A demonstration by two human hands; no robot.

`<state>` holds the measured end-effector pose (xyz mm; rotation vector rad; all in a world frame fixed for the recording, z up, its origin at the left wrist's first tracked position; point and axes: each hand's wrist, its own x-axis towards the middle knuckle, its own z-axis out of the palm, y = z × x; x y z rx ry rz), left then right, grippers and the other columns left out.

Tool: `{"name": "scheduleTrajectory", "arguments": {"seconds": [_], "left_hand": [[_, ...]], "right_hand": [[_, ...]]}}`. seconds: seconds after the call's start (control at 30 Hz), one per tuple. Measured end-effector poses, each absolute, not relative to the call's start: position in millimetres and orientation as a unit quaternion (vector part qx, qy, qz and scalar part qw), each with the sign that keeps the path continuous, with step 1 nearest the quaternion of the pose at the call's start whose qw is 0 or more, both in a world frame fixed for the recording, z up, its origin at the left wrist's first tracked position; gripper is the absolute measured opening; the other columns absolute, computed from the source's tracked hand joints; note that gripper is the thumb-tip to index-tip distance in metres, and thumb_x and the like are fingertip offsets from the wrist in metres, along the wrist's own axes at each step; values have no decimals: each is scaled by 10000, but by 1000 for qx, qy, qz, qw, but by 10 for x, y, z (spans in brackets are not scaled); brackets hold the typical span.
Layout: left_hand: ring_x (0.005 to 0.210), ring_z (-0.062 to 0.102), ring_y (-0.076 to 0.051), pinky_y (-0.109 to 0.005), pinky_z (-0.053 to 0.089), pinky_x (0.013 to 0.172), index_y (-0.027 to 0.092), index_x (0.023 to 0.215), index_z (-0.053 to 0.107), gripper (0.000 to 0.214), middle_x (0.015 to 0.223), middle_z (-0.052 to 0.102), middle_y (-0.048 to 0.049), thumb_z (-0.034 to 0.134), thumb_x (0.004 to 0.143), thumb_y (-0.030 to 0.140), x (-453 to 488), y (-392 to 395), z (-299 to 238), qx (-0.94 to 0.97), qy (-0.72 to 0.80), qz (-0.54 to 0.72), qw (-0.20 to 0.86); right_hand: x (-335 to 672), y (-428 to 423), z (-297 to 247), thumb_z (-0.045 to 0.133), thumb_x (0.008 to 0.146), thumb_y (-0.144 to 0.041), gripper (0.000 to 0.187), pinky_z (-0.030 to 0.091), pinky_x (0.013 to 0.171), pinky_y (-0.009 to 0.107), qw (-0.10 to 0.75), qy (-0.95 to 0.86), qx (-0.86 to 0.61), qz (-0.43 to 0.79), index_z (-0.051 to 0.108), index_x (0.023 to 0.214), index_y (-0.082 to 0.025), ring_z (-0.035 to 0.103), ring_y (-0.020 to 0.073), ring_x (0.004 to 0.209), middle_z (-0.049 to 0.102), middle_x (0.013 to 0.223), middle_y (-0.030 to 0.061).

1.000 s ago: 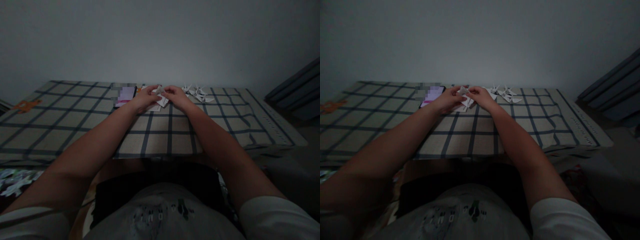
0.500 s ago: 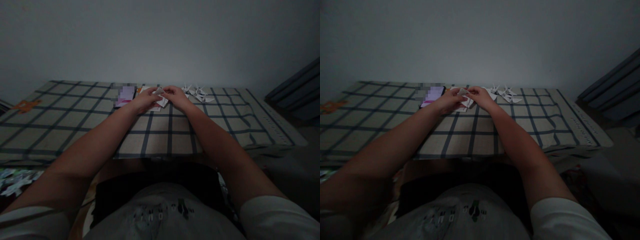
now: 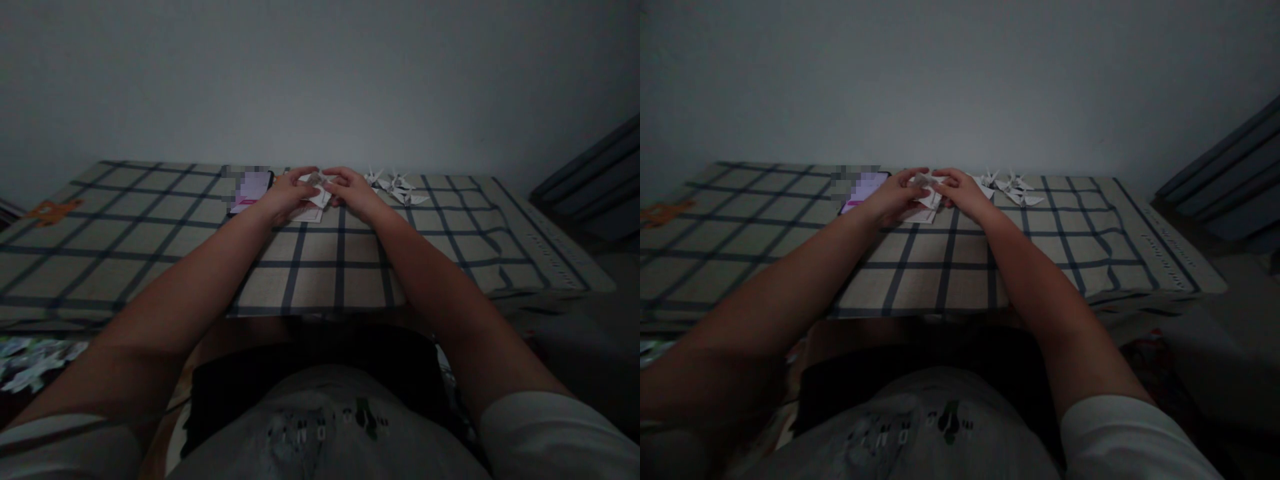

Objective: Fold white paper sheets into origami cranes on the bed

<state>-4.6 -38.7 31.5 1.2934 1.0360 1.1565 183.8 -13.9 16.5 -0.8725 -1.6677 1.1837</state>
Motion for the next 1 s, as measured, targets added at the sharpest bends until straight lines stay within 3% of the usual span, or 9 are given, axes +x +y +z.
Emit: {"name": "scheduleTrajectory", "arguments": {"seconds": [0.17,0.33,0.47,0.6,1.0], "left_hand": [[785,685,-166,-295,561,756,194,1413,606,750,940,725,-48,750,692,44,-55,-373,296,551,451,473,518],[801,684,-168,-316,560,800,199,1417,595,762,926,715,-37,774,685,78,-51,-379,304,554,447,486,506],[899,696,-202,-306,546,822,193,1400,601,733,909,712,-38,772,693,99,-53,-377,320,558,449,514,472],[974,702,-232,-292,539,811,206,1390,600,718,896,707,-37,775,699,122,-65,-363,316,567,451,518,455],[986,721,-255,-297,556,802,189,1424,591,750,839,699,-28,788,704,125,-78,-331,289,576,441,523,447]], "right_hand": [[1845,-151,180,746,897,-274,324,525,632,230,433,-670,-375,472,655,1206,-239,590,108,655,685,847,-13],[1817,-176,212,756,905,-291,313,520,621,222,442,-653,-389,477,655,1197,-239,587,99,634,666,816,-22],[1813,-189,228,732,940,-341,157,494,592,214,419,-649,-409,485,676,974,-199,571,92,609,654,755,-16],[1828,-191,217,730,950,-363,282,484,588,215,399,-667,-406,481,634,758,-179,572,88,599,663,707,1],[1814,-222,256,704,968,-307,301,484,605,218,400,-698,-397,441,658,710,-157,572,89,583,662,644,7]]}}
